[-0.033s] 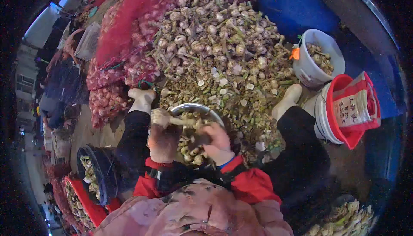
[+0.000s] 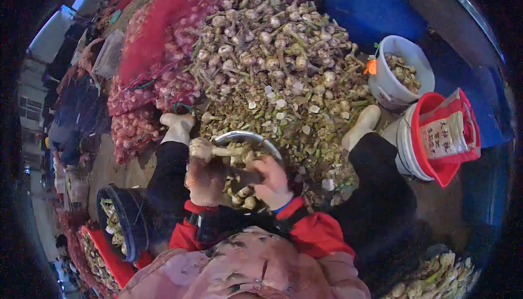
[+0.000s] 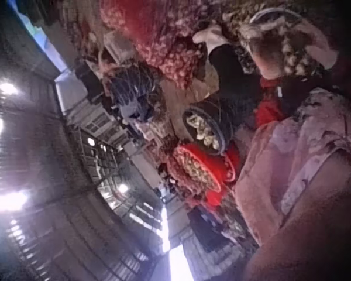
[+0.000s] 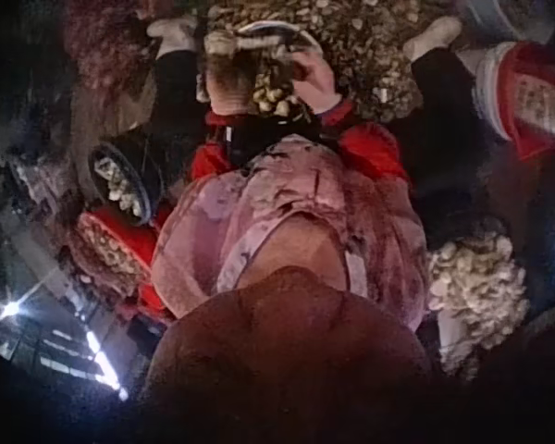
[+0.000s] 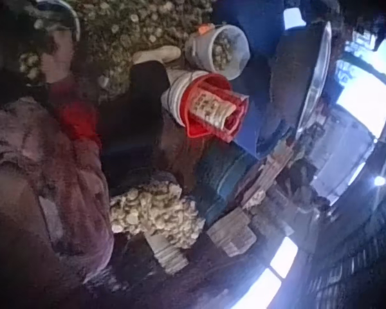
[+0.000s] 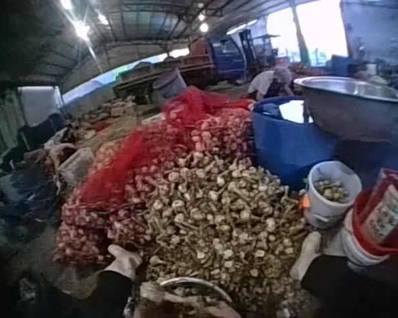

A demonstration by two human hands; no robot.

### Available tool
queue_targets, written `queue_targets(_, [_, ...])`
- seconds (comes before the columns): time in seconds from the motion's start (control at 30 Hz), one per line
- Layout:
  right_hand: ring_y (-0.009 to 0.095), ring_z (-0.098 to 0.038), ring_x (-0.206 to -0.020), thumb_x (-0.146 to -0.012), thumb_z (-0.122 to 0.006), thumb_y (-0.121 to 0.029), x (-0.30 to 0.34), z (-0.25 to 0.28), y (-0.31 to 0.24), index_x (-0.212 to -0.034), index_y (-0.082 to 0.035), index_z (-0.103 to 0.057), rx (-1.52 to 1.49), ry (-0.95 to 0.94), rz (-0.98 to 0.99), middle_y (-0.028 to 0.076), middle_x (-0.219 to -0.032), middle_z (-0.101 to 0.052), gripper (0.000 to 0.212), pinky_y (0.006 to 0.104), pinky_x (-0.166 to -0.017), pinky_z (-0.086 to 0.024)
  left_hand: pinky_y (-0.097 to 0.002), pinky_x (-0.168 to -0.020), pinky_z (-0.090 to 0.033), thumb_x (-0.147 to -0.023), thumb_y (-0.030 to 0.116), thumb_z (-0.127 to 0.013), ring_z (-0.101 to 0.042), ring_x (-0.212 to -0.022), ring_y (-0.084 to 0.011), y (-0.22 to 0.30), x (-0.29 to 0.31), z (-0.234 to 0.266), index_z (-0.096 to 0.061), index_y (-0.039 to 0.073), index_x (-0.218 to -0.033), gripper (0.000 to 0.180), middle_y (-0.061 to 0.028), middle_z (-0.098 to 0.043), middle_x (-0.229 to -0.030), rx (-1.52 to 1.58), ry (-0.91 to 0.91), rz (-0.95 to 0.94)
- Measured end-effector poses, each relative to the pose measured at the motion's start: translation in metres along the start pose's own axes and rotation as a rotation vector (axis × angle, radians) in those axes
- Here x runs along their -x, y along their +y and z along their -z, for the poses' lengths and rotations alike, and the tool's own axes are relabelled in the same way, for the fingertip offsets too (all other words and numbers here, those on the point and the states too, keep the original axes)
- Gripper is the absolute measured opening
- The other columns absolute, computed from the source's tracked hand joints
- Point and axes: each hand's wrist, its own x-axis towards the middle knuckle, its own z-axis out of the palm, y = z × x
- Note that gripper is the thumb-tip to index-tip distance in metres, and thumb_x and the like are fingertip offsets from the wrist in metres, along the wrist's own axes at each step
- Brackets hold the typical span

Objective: The person trims garlic bulbs from a pile using a tool, placing the cleaned bulbs into a metal bowl. Once the bowl is full, they empty it into a black bucket and pull more garlic from a mesh bag to continue the process.

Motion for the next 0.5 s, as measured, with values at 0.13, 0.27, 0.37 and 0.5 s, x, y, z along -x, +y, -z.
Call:
queue_targets(0.13, [0.022, -0.051, -0.096, -0.072, -0.064, -0.035, -0.009, -0.004, -0.021, -0.105, -0.001, -0.061, -0.033, 0.041, -0.074, 0.01, -0.104, -0.049, 0.047, 0.0309, -0.087, -0.041, -0.0421, -0.102, -0.043, -0.086, 0.028, -0.064, -0.054, -0.115, -0.0282, -0.019, 0.009, 0.01, -0.054, 0.004, -0.119, 0.042, -0.0085, -0.059, -0.115, 0.094, 0.079, -0.04])
queue_targets(0.27, [0.022, -0.054, -0.099, -0.073, -0.064, -0.024, -0.012, -0.015, 0.005, -0.105, -0.003, -0.062, -0.111, 0.217, 0.036, 0.008, -0.103, -0.055, 0.038, 0.0291, -0.088, -0.042, -0.0418, -0.102, -0.044, -0.083, 0.028, -0.068, -0.052, -0.118, -0.0286, -0.023, 0.007, 0.015, -0.053, 0.004, -0.123, 0.05, -0.0088, -0.058, -0.119, 0.143, 0.154, 0.09])
queue_targets(0.37, [0.017, -0.059, -0.092, -0.071, -0.068, -0.008, 0.009, 0.005, 0.08, -0.106, -0.005, -0.064, 0.157, 0.12, -0.444, 0.005, -0.099, -0.064, 0.035, 0.0276, -0.082, -0.047, -0.0438, -0.101, -0.045, -0.082, 0.025, -0.066, -0.052, -0.119, -0.0292, -0.033, 0.0, 0.009, -0.052, 0.003, -0.124, 0.049, -0.0111, -0.057, -0.123, 0.232, 0.061, 0.072])
queue_targets(0.5, [0.014, -0.061, -0.079, -0.069, -0.074, -0.005, 0.006, 0.015, 0.068, -0.092, -0.004, -0.067, 0.106, 0.082, -0.703, 0.003, -0.086, -0.066, 0.024, 0.0296, -0.073, -0.049, -0.046, -0.101, -0.043, -0.079, 0.019, -0.065, -0.051, -0.119, -0.0285, -0.006, 0.008, 0.04, -0.051, 0.006, -0.126, 0.05, -0.011, -0.055, -0.124, -0.804, 0.088, -0.055])
